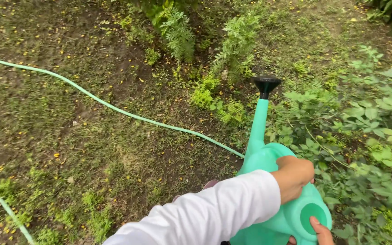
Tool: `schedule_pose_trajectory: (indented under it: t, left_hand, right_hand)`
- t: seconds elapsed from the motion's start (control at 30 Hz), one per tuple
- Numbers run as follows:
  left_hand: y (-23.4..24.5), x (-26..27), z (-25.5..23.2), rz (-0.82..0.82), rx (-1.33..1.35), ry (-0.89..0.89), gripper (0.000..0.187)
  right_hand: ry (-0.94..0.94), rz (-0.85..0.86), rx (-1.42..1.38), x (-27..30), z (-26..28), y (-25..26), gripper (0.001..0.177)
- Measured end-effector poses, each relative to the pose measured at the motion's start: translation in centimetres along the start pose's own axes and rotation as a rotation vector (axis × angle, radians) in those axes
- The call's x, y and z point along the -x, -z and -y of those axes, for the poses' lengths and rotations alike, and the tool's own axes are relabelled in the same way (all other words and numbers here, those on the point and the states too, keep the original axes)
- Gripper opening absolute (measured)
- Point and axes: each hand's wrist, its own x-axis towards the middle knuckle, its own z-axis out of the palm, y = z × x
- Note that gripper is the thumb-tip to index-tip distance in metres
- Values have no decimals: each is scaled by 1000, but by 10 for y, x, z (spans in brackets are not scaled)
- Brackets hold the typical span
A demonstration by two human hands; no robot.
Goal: Fill a watering can from an outdoor faucet and water various plants in a garden.
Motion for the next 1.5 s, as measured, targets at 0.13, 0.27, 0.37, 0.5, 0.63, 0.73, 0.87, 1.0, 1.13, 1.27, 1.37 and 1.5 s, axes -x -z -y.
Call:
schedule_pose_trajectory:
  t: [0.13, 0.27, 0.37, 0.5, 0.63, 0.73, 0.87, 1.0, 1.13, 1.27, 1.37, 1.5]
  left_hand:
    - [4, -96, -2, 21, 6, 40, 56]
    - [40, -83, -12, -61, 24, 5, 49]
    - [57, -18, -42, -81, 81, -12, 46]
    - [42, 76, -56, -181, 225, -64, 33]
    - [46, 63, -60, -139, 249, -113, 35]
    - [44, 66, -72, -158, 305, -70, 36]
    - [47, 58, -78, -158, 289, -124, 37]
    - [53, 60, -91, -151, 337, -119, 32]
    - [62, 47, -93, -171, 367, -144, 29]
    - [74, 46, -102, -192, 343, -131, 26]
    - [85, 43, -103, -118, 302, -138, 24]
    - [99, 62, -115, -131, 295, -149, 23]
  right_hand:
    - [-17, 40, 82, -59, 11, 15, 58]
    - [-61, 8, 58, -60, -2, -29, 57]
    - [-116, -100, 93, -44, 15, -35, 56]
    - [-186, -106, 162, -31, 35, -54, 54]
    - [-217, -110, 175, 14, 60, -85, 54]
    - [-145, -72, 118, 7, 64, -80, 55]
    - [-217, 12, 246, 26, 88, -91, 57]
    - [-301, 22, 402, 72, 124, -129, 61]
    - [-226, 73, 411, 88, 126, -141, 65]
    - [-187, 112, 384, 102, 132, -162, 64]
    - [-161, 106, 362, 124, 138, -176, 63]
    - [-125, 130, 442, 131, 141, -191, 73]
